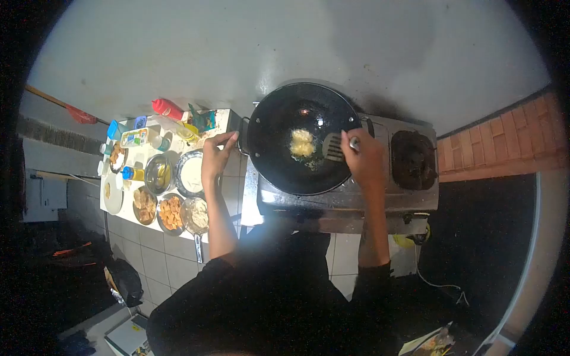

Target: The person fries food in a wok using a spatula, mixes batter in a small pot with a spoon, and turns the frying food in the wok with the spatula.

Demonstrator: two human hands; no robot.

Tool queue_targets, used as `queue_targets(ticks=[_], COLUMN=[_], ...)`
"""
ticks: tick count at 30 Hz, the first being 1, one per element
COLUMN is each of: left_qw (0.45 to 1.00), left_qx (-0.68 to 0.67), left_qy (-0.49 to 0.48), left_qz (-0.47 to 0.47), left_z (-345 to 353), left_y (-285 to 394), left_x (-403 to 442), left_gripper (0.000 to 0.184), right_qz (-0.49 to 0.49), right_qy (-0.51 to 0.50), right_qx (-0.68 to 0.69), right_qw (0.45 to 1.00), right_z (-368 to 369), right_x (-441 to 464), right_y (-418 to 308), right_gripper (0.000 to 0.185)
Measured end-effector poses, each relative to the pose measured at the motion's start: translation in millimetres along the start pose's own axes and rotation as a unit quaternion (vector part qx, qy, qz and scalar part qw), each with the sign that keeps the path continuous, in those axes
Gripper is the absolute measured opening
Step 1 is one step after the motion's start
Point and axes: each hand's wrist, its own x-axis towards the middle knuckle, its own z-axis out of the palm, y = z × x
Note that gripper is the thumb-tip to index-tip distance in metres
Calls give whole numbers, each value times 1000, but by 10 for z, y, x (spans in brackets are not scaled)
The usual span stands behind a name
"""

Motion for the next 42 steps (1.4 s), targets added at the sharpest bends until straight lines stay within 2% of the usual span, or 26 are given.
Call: queue_targets(ticks=[1, 5, 7, 10, 13, 17, 19, 20, 22, 23, 25, 29, 31, 32, 34, 37, 42], left_qw=[1000, 1000, 1000, 1000, 998, 1000, 1000, 1000, 999, 999, 997, 999, 997, 997, 996, 996, 997], left_qx=[11, 20, 18, 18, 51, 13, 19, 19, 39, 40, 61, 16, 41, 44, 41, 52, 49], left_qy=[6, 10, 2, -1, 15, -3, 1, 3, 12, 13, 25, 41, 55, 55, 64, 65, 52], left_qz=[8, 21, 13, -5, 44, 24, 1, 1, 17, 16, 37, 14, 23, 23, 38, 37, 10], left_z=[9, 14, 14, 1, 11, 14, 17, 22, 18, 11, 0, 23, 9, -3, 30, 39, 20], left_y=[-4, -33, -36, 51, -37, -7, 17, 10, -1, 6, 87, 85, 124, 113, 91, 86, 104], left_x=[6, 13, 25, 5, 18, -5, -6, -2, -14, -29, -44, -32, -50, -49, -42, -33, -30], left_gripper=[27, 27, 27, 27, 28, 30, 30, 30, 30, 30, 29, 28, 26, 26, 26, 26, 29], right_qz=[57, 77, -17, -56, -3, -20, -8, -10, 41, 41, -37, -7, 20, 21, -28, 28, -18], right_qy=[-54, 6, 33, -10, 34, 26, -47, -47, 10, 9, 24, -42, 25, 26, 4, 10, 26], right_qx=[-8, 94, 13, -17, 30, 24, -6, -6, 66, 68, 37, 16, 92, 95, -6, 58, 17], right_qw=[997, 993, 999, 998, 999, 999, 999, 999, 997, 997, 998, 999, 995, 995, 1000, 998, 999], right_z=[9, -7, -36, 48, 38, 27, 64, 52, 17, 10, -2, 42, 17, 34, 32, 65, 45], right_x=[-16, -5, 35, 59, 45, 82, 95, 82, 49, 62, 84, 38, -5, 7, 34, -11, 24], right_y=[7, -89, -64, 10, 13, -29, 30, 32, -16, -44, -93, 84, 50, 31, 9, 53, 12], right_gripper=[11, 13, 13, 14, 16, 16, 16, 16, 16, 16, 14, 12, 12, 12, 13, 13, 11])
